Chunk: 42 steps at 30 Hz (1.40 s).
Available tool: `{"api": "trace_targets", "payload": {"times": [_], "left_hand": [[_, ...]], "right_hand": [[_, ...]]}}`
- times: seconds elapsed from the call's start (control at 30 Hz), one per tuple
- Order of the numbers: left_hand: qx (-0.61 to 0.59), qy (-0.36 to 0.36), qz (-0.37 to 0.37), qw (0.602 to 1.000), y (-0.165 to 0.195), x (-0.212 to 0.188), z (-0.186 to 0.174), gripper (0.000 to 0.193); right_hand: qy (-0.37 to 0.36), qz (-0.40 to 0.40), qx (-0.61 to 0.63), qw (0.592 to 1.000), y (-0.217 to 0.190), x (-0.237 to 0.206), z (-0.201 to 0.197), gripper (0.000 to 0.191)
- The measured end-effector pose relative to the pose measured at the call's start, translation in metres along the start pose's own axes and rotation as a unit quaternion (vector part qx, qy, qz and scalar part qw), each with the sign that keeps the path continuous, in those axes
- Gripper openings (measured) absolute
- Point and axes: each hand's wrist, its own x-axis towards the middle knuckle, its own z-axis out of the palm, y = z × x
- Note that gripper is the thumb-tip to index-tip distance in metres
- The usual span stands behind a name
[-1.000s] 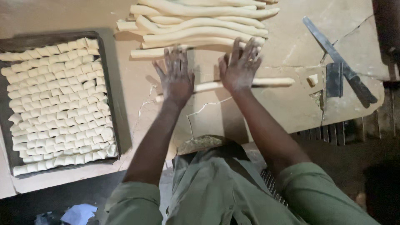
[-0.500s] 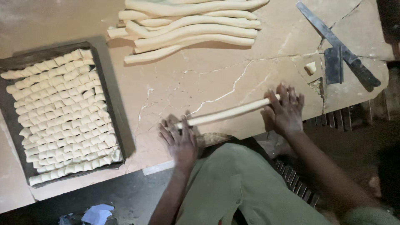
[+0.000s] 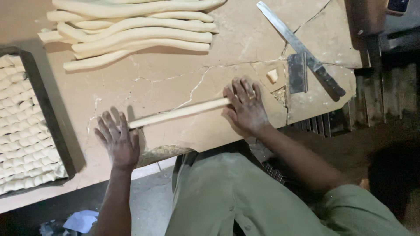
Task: The person rolls long dough ropes on a work surface, cuts them into short segments using a bench scraper, and arranges the pieces in a metal baking tray. The process is repeated continuously to fill the tray with uniformly sized dough pieces.
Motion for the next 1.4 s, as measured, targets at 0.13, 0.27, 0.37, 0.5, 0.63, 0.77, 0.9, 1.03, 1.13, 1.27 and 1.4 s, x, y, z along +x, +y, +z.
{"api": "trace_targets", "payload": {"times": [0.13, 0.27, 0.37, 0.5, 0.63, 0.77, 0.9, 1.03, 1.13, 1.27, 1.4], "left_hand": [[-0.003, 0.043, -0.037, 0.998, 0.023, -0.048, 0.017, 0.076], [0.021, 0.019, -0.093, 0.995, 0.065, -0.046, 0.042, 0.083], [0.005, -0.009, 0.005, 1.0, 0.09, -0.026, 0.049, 0.078], [-0.006, 0.07, 0.116, 0.991, 0.066, 0.005, 0.032, 0.058], [-0.022, 0.06, 0.146, 0.987, -0.012, 0.006, -0.003, 0.036], [-0.059, 0.016, 0.075, 0.995, -0.093, -0.004, -0.036, 0.028], [-0.09, -0.013, 0.086, 0.992, -0.134, -0.007, -0.056, 0.043], [-0.075, -0.028, 0.104, 0.991, -0.136, 0.001, -0.059, 0.045], [-0.048, -0.071, 0.092, 0.992, -0.136, 0.007, -0.058, 0.032], [-0.089, -0.066, 0.101, 0.989, -0.144, 0.009, -0.06, 0.027], [-0.088, -0.036, 0.12, 0.988, -0.138, 0.012, -0.06, 0.038]], "right_hand": [[0.028, -0.015, -0.01, 0.999, 0.033, -0.046, 0.02, 0.074], [0.1, 0.344, 0.007, 0.934, 0.103, -0.034, -0.01, 0.093], [0.034, 0.555, 0.082, 0.827, 0.118, -0.013, -0.045, 0.099], [0.104, 0.469, 0.26, 0.837, 0.073, -0.005, -0.068, 0.057], [0.155, 0.33, 0.432, 0.825, 0.004, -0.014, -0.082, 0.034], [-0.054, 0.301, 0.371, 0.877, -0.123, 0.0, -0.029, 0.036], [-0.328, 0.04, 0.086, 0.94, -0.264, 0.034, 0.057, 0.079], [-0.208, -0.044, 0.213, 0.954, -0.334, 0.076, 0.078, 0.074], [-0.159, -0.002, 0.196, 0.968, -0.36, 0.108, 0.077, 0.084], [-0.203, 0.01, 0.153, 0.967, -0.36, 0.123, 0.078, 0.08], [-0.174, 0.034, 0.138, 0.975, -0.34, 0.114, 0.082, 0.082]]}}
